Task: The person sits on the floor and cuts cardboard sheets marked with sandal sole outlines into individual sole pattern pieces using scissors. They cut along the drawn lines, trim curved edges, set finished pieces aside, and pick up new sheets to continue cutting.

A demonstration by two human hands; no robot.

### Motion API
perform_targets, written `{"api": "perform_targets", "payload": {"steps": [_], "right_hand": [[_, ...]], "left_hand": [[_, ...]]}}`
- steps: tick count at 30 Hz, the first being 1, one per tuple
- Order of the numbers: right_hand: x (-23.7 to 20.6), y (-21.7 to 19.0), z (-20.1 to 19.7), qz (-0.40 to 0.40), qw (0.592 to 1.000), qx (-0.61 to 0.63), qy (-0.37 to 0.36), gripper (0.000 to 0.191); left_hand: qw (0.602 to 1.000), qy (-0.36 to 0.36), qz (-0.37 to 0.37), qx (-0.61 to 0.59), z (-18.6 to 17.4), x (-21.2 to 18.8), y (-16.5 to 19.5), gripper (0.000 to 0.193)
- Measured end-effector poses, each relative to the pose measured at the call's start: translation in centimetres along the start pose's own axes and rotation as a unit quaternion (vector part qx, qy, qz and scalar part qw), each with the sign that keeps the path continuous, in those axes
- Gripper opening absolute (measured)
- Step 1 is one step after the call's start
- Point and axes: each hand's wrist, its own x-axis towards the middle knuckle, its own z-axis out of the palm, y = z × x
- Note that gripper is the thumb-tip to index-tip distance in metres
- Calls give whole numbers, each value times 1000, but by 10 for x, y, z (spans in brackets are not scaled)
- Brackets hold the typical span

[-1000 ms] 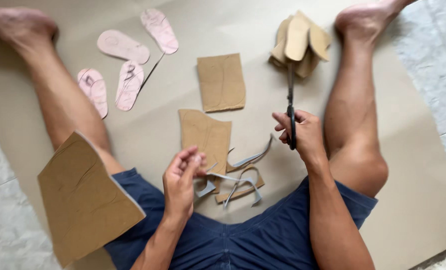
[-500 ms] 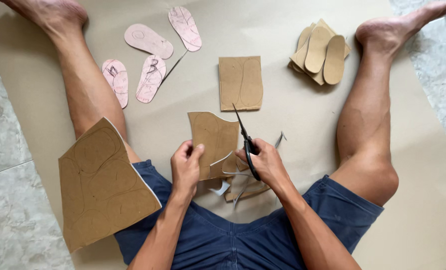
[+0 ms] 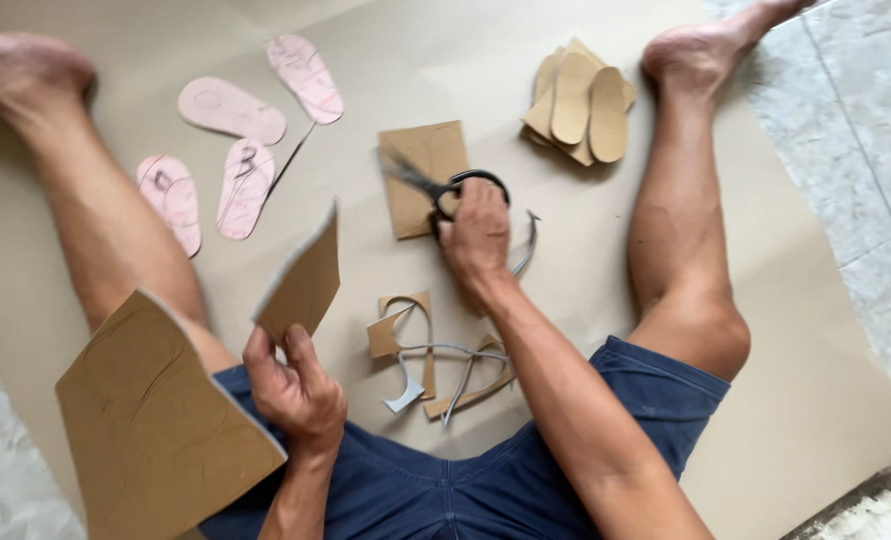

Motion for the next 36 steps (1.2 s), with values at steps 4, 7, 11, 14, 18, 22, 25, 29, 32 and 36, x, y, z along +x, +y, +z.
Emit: {"api": "perform_targets", "payload": {"steps": [4, 7, 11, 14, 18, 22, 25, 29, 32, 36], "right_hand": [[11, 6, 2, 152, 973, 176, 16, 20], [22, 38, -20, 236, 879, 413, 39, 18], [56, 98, -64, 137, 809, 523, 231, 20], [77, 131, -91, 193, 830, 465, 240, 23], [54, 135, -102, 182, 964, 151, 120, 27], [-12, 101, -96, 279, 825, 468, -147, 26], [-68, 70, -98, 270, 789, 517, -196, 23], [-109, 44, -100, 313, 738, 578, -151, 15], [-125, 43, -103, 343, 721, 586, -136, 18], [-136, 49, -104, 291, 732, 593, -166, 22]], "left_hand": [[990, -46, -75, -111, 3, -3, 8, 32], [973, -44, -181, -135, 7, 8, 12, 27], [913, -68, -274, -294, 18, 24, 14, 32], [872, -96, -328, -351, 35, 28, 18, 33], [826, -114, -376, -405, 58, 25, 32, 30], [793, -135, -409, -432, 66, 30, 47, 31], [777, -148, -422, -444, 60, 34, 58, 31], [774, -183, -415, -441, 48, 27, 72, 34], [748, -222, -445, -441, 37, 17, 78, 35], [700, -251, -508, -434, 24, 13, 82, 38]]}}
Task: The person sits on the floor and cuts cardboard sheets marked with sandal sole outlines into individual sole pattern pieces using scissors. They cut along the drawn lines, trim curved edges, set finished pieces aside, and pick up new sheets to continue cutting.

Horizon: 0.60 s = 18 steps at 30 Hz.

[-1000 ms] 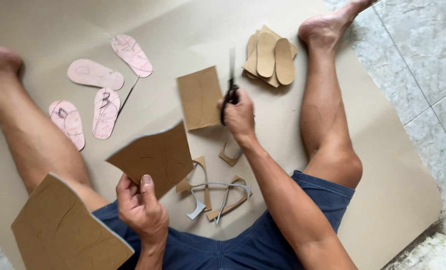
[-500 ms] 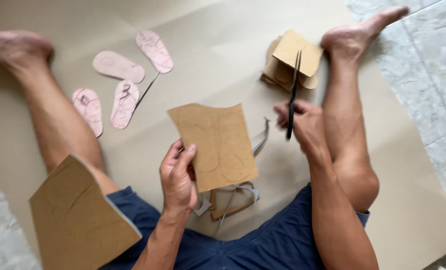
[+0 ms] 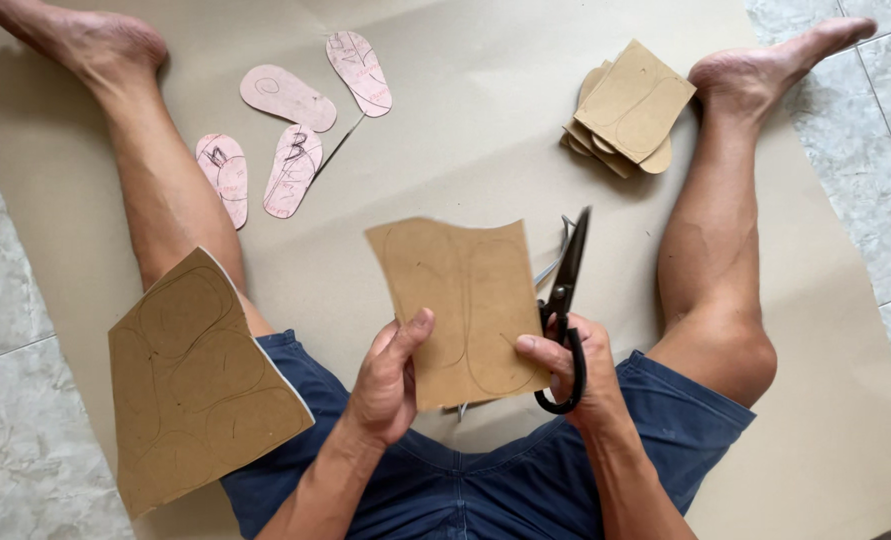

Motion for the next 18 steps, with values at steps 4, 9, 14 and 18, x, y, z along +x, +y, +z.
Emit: {"api": "perform_targets", "payload": {"steps": [4, 9, 14, 18], "right_hand": [[-27, -1, -6, 34, 996, -64, -55, 37], [-65, -2, 8, 28, 986, -112, -118, 75], [-66, -10, 37, -79, 972, -166, -149, 101], [-65, -28, 52, -82, 969, -186, -144, 98]], "left_hand": [[990, 52, 129, 6, 5, -11, 11, 42], [970, 24, 238, 49, 9, -32, 44, 45], [921, 5, 269, 282, 8, -53, 61, 30], [923, -11, 243, 299, 6, -64, 59, 31]]}}
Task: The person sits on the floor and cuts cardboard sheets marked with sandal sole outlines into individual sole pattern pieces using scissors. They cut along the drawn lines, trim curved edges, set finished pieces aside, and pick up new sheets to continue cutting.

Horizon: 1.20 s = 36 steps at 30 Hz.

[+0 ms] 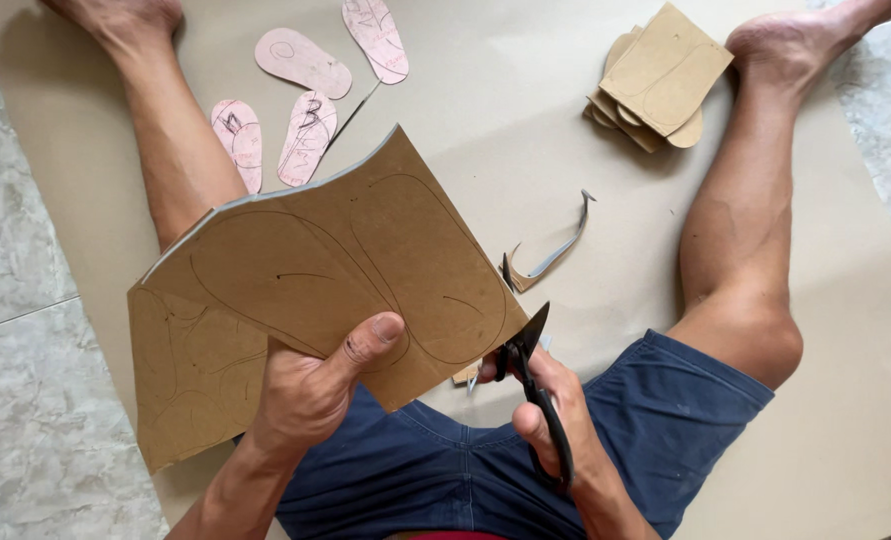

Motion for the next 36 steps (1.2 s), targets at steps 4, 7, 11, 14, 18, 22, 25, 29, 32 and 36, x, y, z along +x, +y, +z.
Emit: {"api": "perform_targets", "payload": {"steps": [4, 7, 11, 14, 18, 22, 25, 29, 32, 36], "right_hand": [[2, -9, 5, 1, 1000, 5, -6, 99], [-2, -7, 7, 6, 1000, -5, 25, 98], [-13, 0, 8, 38, 995, 46, 77, 98], [-21, 4, 5, 46, 993, 78, 80, 88], [-28, 5, -1, 1, 997, -17, 75, 73], [-29, 1, 1, 16, 998, -5, 64, 72], [-26, -6, 3, 49, 997, 38, 54, 73], [-23, -13, 2, 15, 998, 17, 54, 75], [-24, -14, 1, 9, 999, -6, 49, 70], [-28, -10, 0, -2, 998, -2, 62, 65]], "left_hand": [[997, 29, 1, 73, -1, -4, 0, 28], [999, 1, -9, 50, -1, -4, 1, 30], [999, -5, -30, 38, -2, -3, 5, 28], [999, -8, -38, -4, -4, -2, 10, 31], [999, -14, -41, 13, -7, 1, 18, 30], [991, -23, -46, 120, -10, -1, 26, 25], [988, -55, -21, 145, -9, -4, 28, 25], [989, -66, -50, 126, -8, -7, 28, 25], [988, -73, -57, 127, -11, -7, 27, 23], [988, -76, -54, 125, -14, -4, 27, 21]]}}
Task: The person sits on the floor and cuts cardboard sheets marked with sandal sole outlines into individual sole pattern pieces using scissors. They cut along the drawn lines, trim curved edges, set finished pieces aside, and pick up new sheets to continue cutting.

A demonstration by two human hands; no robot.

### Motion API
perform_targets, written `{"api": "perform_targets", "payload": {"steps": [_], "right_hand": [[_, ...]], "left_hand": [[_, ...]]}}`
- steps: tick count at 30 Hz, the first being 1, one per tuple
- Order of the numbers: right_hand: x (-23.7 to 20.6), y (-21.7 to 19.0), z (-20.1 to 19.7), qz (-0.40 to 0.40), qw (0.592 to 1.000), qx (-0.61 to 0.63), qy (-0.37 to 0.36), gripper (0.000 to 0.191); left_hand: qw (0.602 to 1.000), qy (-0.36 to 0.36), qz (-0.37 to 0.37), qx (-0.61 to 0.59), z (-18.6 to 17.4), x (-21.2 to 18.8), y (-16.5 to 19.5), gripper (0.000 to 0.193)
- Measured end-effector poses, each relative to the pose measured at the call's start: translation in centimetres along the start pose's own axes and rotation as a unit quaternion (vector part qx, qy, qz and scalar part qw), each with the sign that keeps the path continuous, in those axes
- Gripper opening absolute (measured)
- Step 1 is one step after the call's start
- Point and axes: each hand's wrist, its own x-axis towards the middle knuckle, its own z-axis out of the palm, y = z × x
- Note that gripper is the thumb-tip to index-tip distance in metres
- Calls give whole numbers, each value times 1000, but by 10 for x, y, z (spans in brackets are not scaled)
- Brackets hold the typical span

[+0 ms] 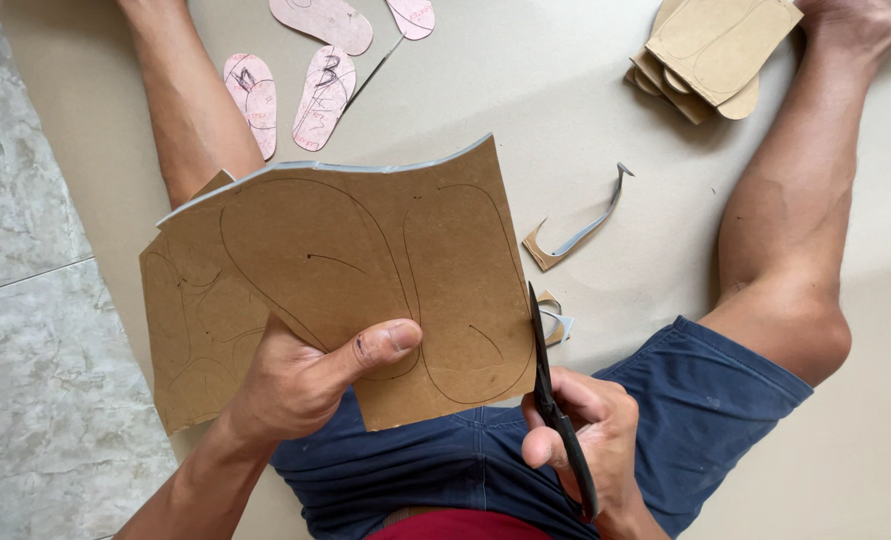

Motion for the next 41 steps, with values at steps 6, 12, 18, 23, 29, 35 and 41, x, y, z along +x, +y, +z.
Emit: {"api": "perform_targets", "payload": {"steps": [6, 12, 18, 23, 29, 35, 41], "right_hand": [[-3, 2, 0, -35, 998, -47, 16, 61], [-4, 0, -2, -21, 995, -101, 1, 42], [-2, -8, 9, 80, 995, -46, 30, 17], [9, -14, 10, 18, 1000, -19, 10, 34], [2, -7, 12, 68, 995, -48, 52, 28], [-3, 0, 9, -17, 998, -52, 37, 35], [-10, 7, 6, -1, 996, -66, 57, 31]], "left_hand": [[1000, -7, -12, 4, -4, 0, 0, 20], [999, -2, -19, -32, -5, 3, -1, 30], [1000, -14, -17, -15, 7, -1, -1, 30], [999, -25, -23, -34, 10, -7, -1, 30], [995, -27, -81, -48, 13, -10, -5, 26], [995, -17, -66, -74, 15, -12, -13, 26], [993, -25, -62, -94, 11, 21, -69, 27]]}}
